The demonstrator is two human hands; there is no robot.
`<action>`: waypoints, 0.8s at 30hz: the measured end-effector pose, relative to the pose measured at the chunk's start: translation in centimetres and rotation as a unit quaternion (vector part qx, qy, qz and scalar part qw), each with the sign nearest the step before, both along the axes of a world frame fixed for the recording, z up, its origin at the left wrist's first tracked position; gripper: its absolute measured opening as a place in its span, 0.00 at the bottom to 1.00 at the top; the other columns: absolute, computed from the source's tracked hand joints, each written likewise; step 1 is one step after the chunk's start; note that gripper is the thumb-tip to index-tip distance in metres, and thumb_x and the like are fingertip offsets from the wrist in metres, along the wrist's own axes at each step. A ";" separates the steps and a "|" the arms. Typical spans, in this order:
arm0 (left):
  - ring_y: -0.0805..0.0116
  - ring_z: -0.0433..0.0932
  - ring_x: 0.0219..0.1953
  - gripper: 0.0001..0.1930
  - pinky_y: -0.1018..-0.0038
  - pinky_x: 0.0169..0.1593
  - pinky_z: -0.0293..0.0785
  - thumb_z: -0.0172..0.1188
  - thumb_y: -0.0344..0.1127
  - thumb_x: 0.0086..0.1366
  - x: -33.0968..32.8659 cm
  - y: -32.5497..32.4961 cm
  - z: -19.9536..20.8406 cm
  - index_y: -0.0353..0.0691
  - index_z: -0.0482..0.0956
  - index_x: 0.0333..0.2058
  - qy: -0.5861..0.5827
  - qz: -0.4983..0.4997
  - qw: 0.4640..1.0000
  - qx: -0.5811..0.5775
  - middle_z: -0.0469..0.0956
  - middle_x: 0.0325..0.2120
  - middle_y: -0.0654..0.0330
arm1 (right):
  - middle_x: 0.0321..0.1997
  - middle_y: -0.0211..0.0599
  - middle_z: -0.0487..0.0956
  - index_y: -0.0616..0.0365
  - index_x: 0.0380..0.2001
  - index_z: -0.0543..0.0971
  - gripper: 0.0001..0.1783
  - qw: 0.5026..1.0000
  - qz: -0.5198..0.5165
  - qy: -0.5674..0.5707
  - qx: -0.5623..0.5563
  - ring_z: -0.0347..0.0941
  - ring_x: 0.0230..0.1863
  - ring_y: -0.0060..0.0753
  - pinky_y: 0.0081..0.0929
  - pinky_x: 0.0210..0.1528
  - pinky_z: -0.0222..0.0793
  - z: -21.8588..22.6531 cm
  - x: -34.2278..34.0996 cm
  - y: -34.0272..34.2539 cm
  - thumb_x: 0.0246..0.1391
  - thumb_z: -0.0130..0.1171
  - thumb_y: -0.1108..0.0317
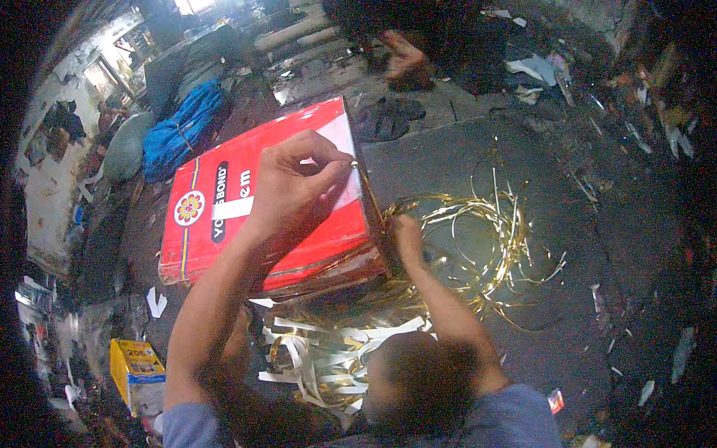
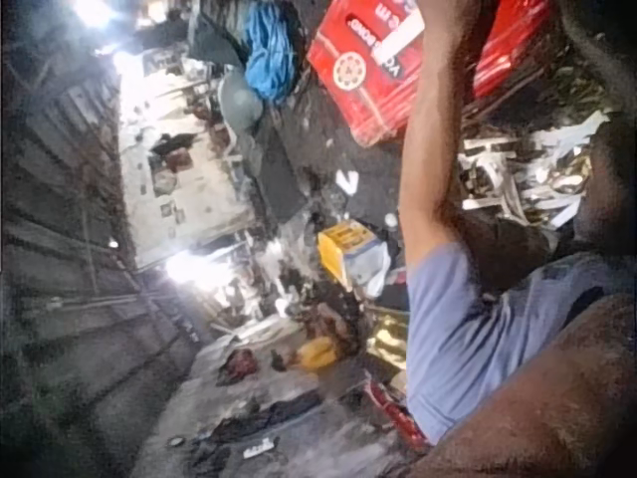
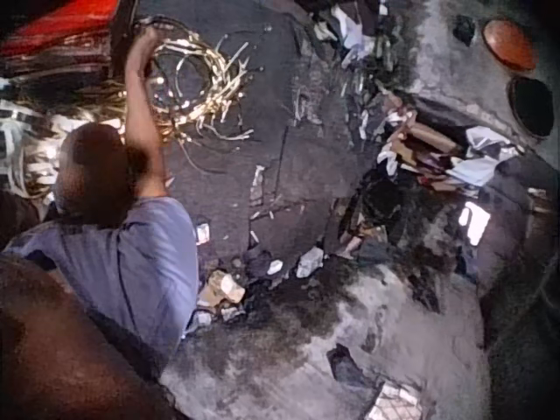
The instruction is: The person sits on the floor and wraps a red cardboard box with gold and white decorative ribbons. They repeatedly pull ribbon from a pile, wrap it around the box, and secure it by hand.
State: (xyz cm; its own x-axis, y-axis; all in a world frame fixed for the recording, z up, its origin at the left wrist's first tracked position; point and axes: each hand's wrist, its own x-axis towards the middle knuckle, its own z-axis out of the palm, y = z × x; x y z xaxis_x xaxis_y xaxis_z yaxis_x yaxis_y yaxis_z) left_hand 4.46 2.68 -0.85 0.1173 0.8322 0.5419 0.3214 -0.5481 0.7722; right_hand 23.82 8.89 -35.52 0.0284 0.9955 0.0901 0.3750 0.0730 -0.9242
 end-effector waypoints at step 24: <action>0.75 0.82 0.35 0.01 0.77 0.40 0.78 0.70 0.25 0.60 -1.4 0.1 0.1 0.36 0.88 0.31 -0.001 -0.003 0.997 -0.080 0.85 0.31 0.61 | 0.39 0.66 0.83 0.67 0.31 0.85 0.17 0.965 -0.044 -0.228 -0.124 0.81 0.44 0.70 0.57 0.48 0.77 -8.6 4.5 -6.1 0.57 0.59 0.61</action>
